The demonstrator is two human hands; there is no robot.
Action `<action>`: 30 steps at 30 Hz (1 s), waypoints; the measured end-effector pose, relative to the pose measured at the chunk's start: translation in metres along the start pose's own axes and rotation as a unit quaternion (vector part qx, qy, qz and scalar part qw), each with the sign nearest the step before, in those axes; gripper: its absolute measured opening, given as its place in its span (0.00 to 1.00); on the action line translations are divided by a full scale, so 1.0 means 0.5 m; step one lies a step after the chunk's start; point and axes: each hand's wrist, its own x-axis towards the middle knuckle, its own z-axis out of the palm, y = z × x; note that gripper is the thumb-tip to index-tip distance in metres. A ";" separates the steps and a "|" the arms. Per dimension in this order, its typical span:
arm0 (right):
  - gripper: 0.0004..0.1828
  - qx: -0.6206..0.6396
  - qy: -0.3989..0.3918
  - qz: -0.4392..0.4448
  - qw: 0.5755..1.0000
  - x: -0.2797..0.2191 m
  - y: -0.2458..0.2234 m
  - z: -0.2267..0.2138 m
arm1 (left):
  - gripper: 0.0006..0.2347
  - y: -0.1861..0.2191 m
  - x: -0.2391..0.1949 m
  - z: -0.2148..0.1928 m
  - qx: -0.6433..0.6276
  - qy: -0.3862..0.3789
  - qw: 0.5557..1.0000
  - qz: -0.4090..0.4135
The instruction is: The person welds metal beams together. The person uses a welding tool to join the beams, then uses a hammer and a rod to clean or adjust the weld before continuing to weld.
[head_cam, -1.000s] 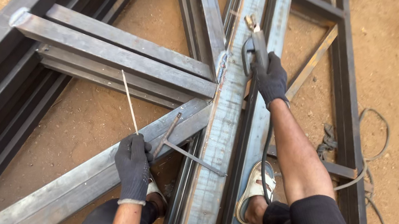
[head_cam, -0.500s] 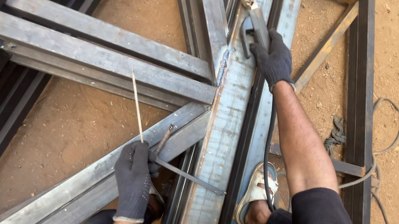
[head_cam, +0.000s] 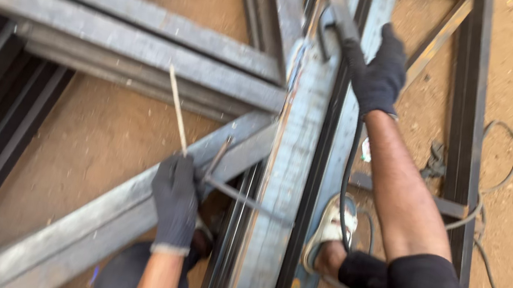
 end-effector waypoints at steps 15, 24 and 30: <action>0.21 0.020 -0.261 -0.151 0.953 -0.486 -0.408 -0.220 | 0.10 -0.009 -0.095 -0.145 0.399 0.012 0.883 0.247; 0.16 0.119 -0.330 0.188 0.917 -0.463 -0.347 -0.287 | 0.12 -0.012 -0.076 -0.142 0.472 -0.023 0.855 0.211; 0.15 0.421 -0.176 0.304 0.837 -0.471 -0.363 -0.366 | 0.15 -0.044 -0.080 -0.086 0.478 -0.081 0.868 0.111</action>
